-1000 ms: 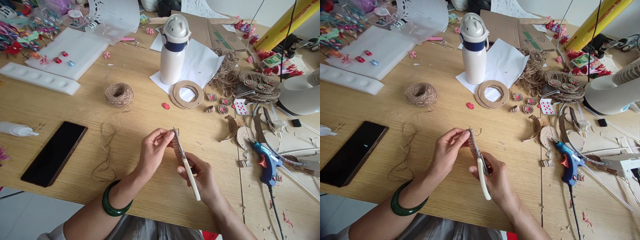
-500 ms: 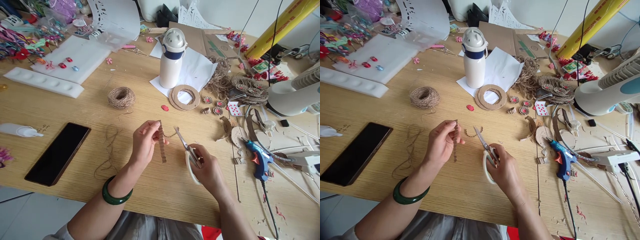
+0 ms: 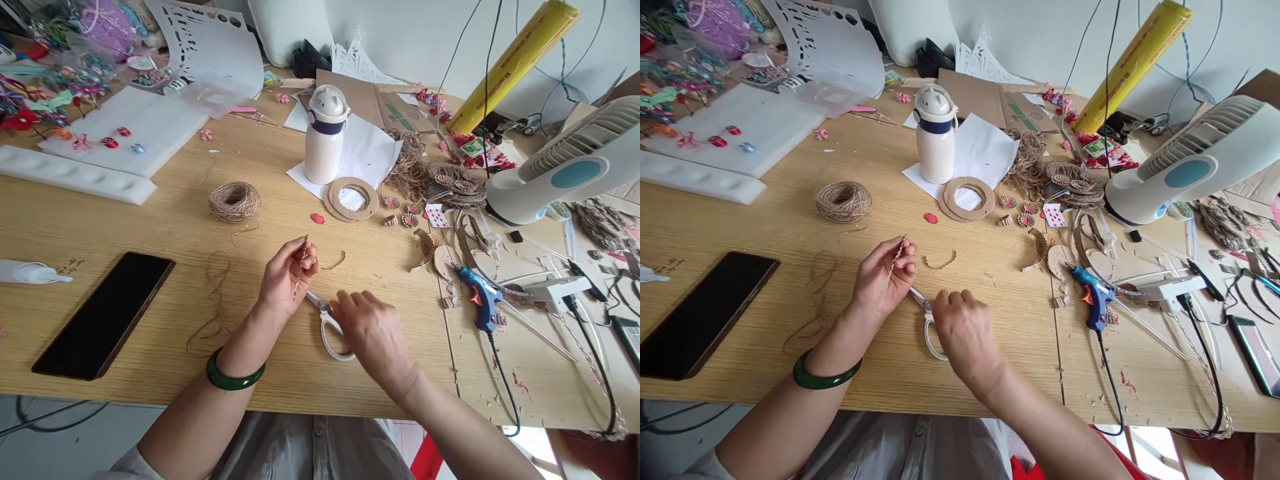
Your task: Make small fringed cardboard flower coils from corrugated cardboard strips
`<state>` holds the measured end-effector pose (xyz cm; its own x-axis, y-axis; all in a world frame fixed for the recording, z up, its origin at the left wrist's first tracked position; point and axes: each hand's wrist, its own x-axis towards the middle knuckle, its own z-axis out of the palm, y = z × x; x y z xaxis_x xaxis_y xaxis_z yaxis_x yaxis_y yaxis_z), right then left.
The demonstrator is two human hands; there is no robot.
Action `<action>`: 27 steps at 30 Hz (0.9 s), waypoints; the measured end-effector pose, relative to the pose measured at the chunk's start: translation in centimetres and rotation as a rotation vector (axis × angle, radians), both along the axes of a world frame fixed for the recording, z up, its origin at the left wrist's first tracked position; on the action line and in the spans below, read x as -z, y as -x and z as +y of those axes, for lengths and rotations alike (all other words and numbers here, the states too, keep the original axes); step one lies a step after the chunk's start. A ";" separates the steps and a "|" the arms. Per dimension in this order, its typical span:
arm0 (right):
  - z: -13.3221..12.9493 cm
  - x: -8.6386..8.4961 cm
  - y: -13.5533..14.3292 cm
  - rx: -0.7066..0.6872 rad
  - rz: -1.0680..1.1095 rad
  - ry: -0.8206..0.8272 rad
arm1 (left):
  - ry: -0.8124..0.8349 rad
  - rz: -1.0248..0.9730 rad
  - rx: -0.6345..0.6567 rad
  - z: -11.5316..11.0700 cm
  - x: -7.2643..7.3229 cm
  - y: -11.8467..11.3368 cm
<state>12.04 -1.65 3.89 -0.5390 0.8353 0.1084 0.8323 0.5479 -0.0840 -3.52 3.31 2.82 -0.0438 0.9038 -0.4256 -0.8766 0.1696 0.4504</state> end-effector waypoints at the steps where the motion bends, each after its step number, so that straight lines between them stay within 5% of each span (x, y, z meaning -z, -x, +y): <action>1: 0.9 0.1 0.0 0.022 0.033 0.002 | -0.002 0.000 0.011 0.0 0.2 -0.1; 6: 5.3 3.4 -0.6 -0.340 0.205 0.158 | -0.033 -0.005 0.029 0.1 1.0 0.1; 10: 5.3 5.5 -4.6 -0.394 0.200 0.215 | -0.015 -0.003 0.033 0.3 1.4 0.2; 17: -0.5 5.5 -16.5 -0.085 0.125 0.100 | 0.018 0.026 0.091 -0.1 1.0 -0.5; 21: -3.6 6.4 -21.8 0.239 0.086 -0.166 | 0.030 0.043 0.101 -0.3 0.8 -0.7; 24: -4.7 5.9 -22.2 0.343 0.107 -0.353 | 0.028 0.049 0.096 -0.3 0.8 -0.8; 27: -5.1 4.2 -18.4 0.302 0.207 -0.377 | 0.036 0.059 0.101 -0.4 0.9 -1.0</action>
<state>30.41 -6.77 -0.32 -0.2158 0.8326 0.5101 0.9448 0.3100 -0.1063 -2.56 2.95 1.88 0.0210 0.8889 -0.4577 -0.8262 0.2732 0.4927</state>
